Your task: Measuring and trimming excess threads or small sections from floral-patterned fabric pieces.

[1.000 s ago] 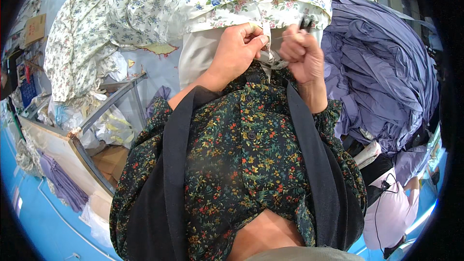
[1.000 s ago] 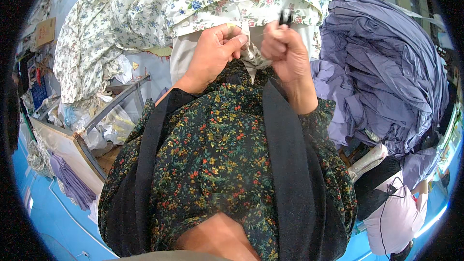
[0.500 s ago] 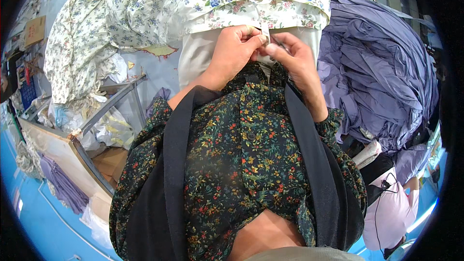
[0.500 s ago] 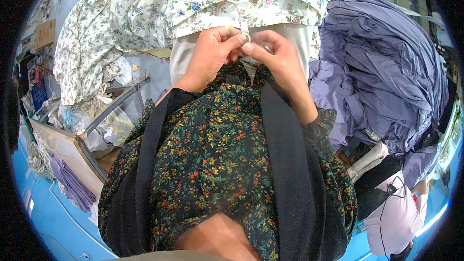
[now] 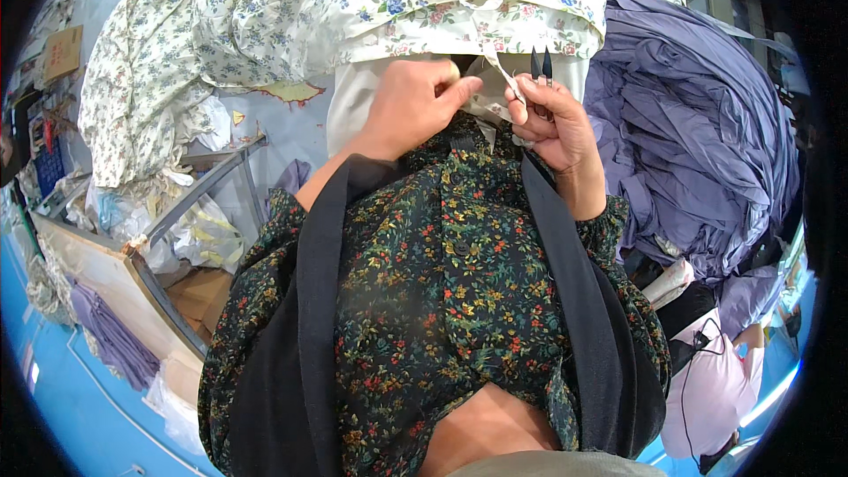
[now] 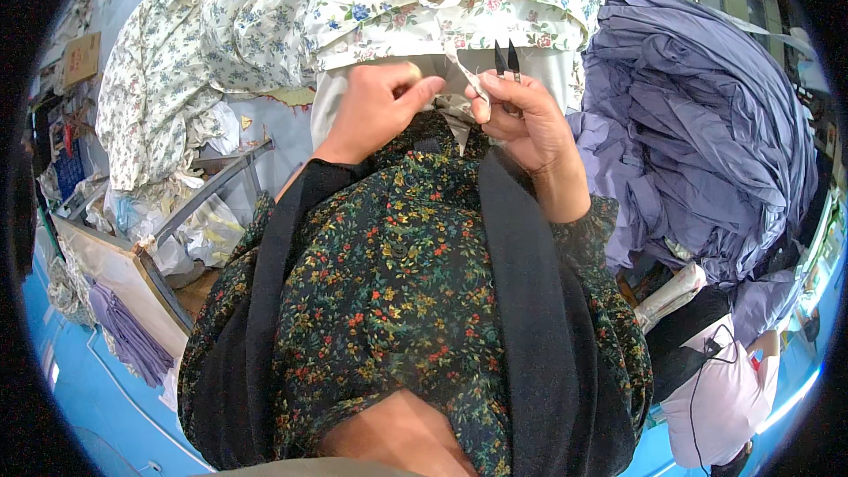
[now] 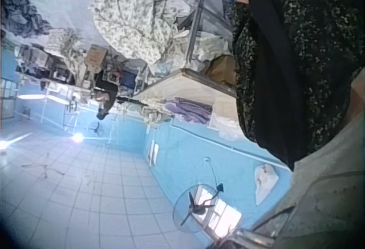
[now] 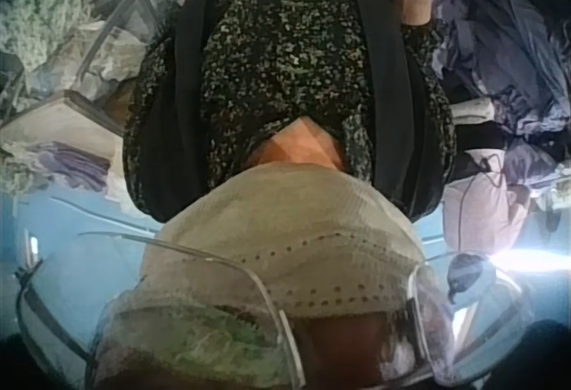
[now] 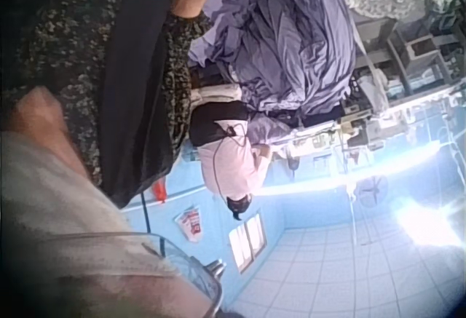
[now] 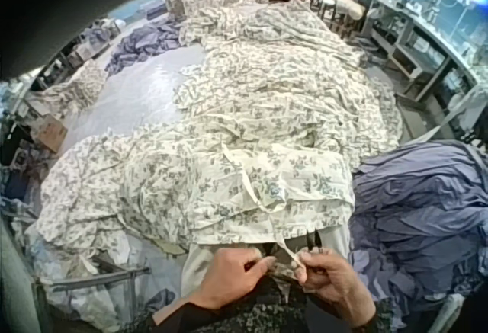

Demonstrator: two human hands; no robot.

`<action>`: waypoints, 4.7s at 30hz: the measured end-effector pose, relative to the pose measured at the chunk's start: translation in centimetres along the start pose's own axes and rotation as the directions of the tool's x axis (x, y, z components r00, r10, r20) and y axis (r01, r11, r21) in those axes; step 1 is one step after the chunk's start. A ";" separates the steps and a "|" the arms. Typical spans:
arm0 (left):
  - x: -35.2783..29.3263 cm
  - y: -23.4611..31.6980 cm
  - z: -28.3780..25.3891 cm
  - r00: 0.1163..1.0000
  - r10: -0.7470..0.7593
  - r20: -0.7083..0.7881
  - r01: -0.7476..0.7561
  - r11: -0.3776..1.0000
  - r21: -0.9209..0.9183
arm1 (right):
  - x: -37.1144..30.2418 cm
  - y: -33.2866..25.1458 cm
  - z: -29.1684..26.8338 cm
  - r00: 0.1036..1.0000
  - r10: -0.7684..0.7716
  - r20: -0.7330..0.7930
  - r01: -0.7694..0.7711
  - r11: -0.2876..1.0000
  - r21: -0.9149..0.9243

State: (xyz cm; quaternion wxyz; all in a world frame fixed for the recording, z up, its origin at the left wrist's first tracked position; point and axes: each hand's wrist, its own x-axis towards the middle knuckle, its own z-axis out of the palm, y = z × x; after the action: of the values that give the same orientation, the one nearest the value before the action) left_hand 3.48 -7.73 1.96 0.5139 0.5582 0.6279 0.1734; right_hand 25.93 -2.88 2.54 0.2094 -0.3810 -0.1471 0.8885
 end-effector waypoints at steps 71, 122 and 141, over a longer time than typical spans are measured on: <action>2.5 2.3 -1.9 0.958 -0.140 -0.252 -0.105 0.646 -0.756 | 4.3 -1.1 4.4 0.465 -0.838 0.284 0.332 -0.132 -0.934; 2.6 2.6 -1.5 0.939 -0.114 -0.324 -0.098 0.815 -0.571 | 4.6 0.5 4.5 0.606 -0.795 -0.002 0.629 0.481 -0.611; 2.2 2.4 -2.0 0.955 -0.168 -0.246 -0.060 0.701 -0.711 | 4.1 -2.8 4.6 0.525 -0.715 0.462 0.336 -0.324 -0.884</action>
State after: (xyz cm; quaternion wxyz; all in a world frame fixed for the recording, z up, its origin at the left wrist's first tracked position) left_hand 3.38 -4.31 3.64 0.5956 0.2657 0.5969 0.4672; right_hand 20.72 1.08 4.23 0.2988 -0.4121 -0.8234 0.2510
